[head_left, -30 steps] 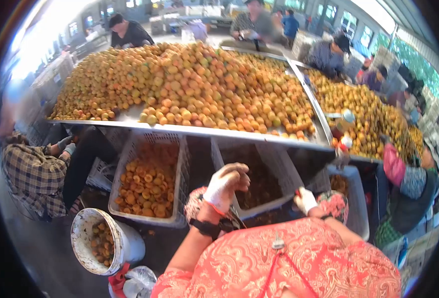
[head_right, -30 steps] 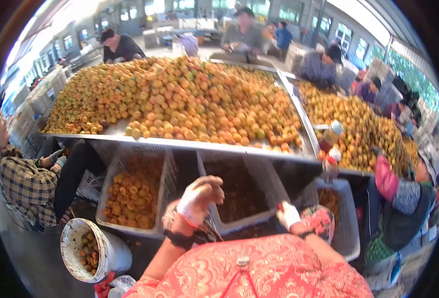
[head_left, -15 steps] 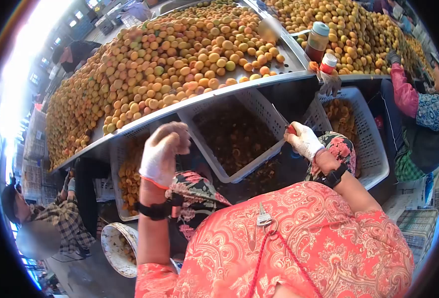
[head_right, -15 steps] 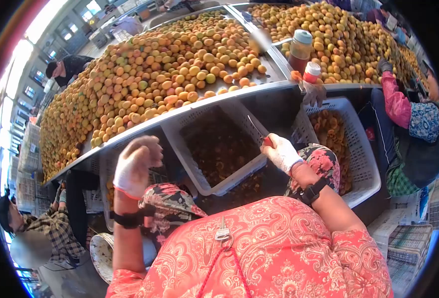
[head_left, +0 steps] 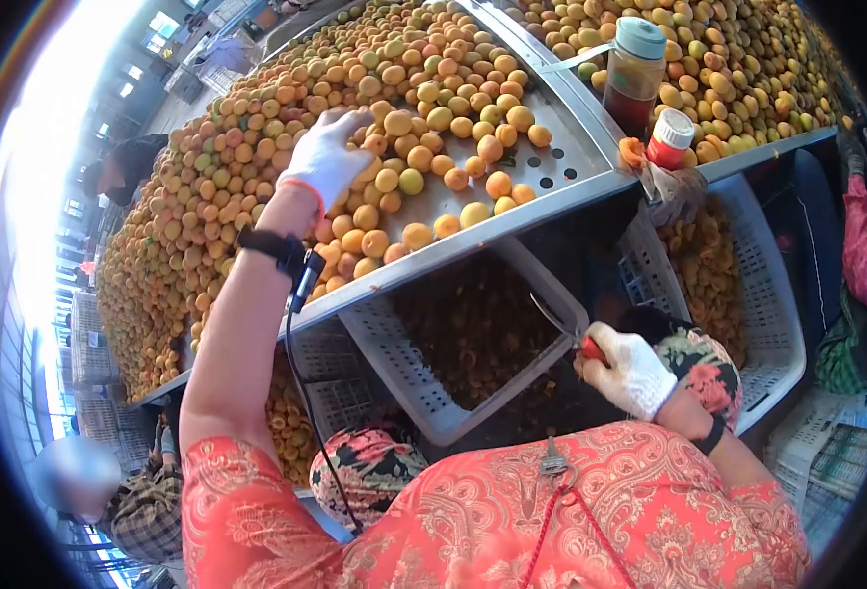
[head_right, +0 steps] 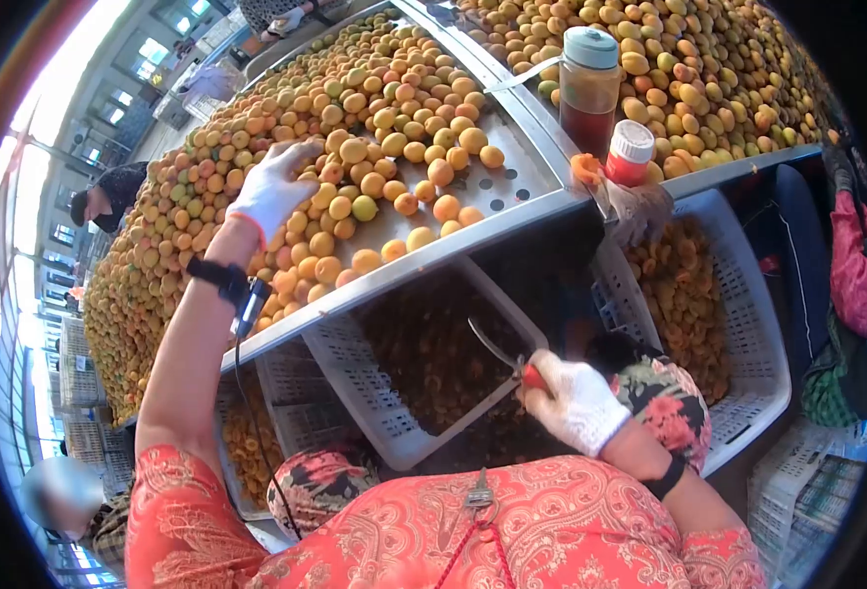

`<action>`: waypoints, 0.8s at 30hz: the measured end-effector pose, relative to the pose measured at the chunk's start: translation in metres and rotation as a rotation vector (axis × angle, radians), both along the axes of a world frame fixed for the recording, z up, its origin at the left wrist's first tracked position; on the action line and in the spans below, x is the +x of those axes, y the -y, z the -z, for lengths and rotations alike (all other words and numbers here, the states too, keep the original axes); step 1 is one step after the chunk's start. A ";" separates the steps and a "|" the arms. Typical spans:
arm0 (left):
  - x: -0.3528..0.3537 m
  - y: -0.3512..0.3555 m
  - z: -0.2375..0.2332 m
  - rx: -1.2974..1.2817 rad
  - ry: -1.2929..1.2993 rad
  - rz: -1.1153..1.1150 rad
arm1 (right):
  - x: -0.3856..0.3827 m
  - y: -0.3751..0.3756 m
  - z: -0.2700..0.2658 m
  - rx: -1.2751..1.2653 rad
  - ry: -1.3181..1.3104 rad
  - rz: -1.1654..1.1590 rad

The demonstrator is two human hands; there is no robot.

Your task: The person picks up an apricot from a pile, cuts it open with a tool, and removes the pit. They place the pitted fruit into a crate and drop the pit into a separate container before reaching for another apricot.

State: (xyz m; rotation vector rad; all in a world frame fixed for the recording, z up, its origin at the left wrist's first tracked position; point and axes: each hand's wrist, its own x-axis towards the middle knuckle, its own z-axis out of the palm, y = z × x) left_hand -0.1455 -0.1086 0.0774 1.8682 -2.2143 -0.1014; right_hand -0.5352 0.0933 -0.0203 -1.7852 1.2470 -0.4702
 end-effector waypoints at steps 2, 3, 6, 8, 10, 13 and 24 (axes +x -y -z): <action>-0.005 0.035 0.014 0.041 0.127 0.013 | -0.006 0.005 -0.001 0.079 0.003 0.002; -0.004 0.053 0.028 0.010 0.195 0.019 | -0.009 0.007 0.001 0.070 -0.016 0.009; -0.012 0.094 0.046 0.031 0.292 0.022 | -0.013 0.013 0.007 0.083 -0.041 0.035; -0.019 0.104 0.039 0.288 0.377 0.071 | -0.016 0.014 0.005 0.050 -0.007 0.043; -0.030 0.102 0.044 0.250 0.455 0.081 | -0.021 0.014 0.005 0.065 0.002 0.049; -0.029 0.081 0.059 0.163 0.438 0.095 | -0.025 0.013 0.001 0.072 0.019 0.050; -0.038 -0.054 0.019 0.176 -0.613 -0.067 | -0.023 -0.003 -0.004 0.172 0.185 0.162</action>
